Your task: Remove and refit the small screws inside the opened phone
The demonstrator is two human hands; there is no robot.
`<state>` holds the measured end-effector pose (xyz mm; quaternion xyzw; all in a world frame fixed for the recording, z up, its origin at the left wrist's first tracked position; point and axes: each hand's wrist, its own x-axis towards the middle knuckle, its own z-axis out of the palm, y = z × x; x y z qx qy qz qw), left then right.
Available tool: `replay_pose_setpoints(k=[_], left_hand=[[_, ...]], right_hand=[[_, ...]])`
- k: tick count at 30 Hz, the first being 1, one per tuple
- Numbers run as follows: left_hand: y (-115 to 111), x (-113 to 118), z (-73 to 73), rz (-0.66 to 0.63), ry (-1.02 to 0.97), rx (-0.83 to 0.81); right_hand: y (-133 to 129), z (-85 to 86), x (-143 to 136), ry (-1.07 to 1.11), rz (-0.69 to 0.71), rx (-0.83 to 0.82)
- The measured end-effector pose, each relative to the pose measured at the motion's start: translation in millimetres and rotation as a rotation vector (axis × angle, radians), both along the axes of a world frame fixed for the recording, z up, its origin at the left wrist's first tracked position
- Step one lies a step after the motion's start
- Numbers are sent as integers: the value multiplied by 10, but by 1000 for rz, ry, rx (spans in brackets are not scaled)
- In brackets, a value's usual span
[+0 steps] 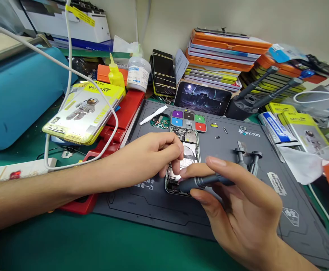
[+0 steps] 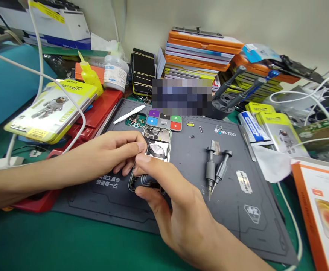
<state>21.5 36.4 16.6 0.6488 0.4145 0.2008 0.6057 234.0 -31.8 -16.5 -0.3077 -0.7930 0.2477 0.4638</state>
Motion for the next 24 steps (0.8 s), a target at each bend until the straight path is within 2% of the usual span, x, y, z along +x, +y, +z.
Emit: replay_pose_setpoints(k=[7,12,16,18,21,24], left_hand=[[-1,-13,-41,-2,6,13],[10,-16,-76,-15,-35,1],[6,-30,-70,-25,-39,21],[8,-39,-70,-30,-33,29],[16,-45,-83,-35,-18,44],[21,-44,-99,-34,-27,35]], right_hand=[[25,20,33,-91,45,86],[43,159,38,-320,80,230],[53,238,-24,-354,37,313],[54,223,-35,-342,-27,239],[40,160,-4,-242,30,196],[6,115,43,-305,53,243]])
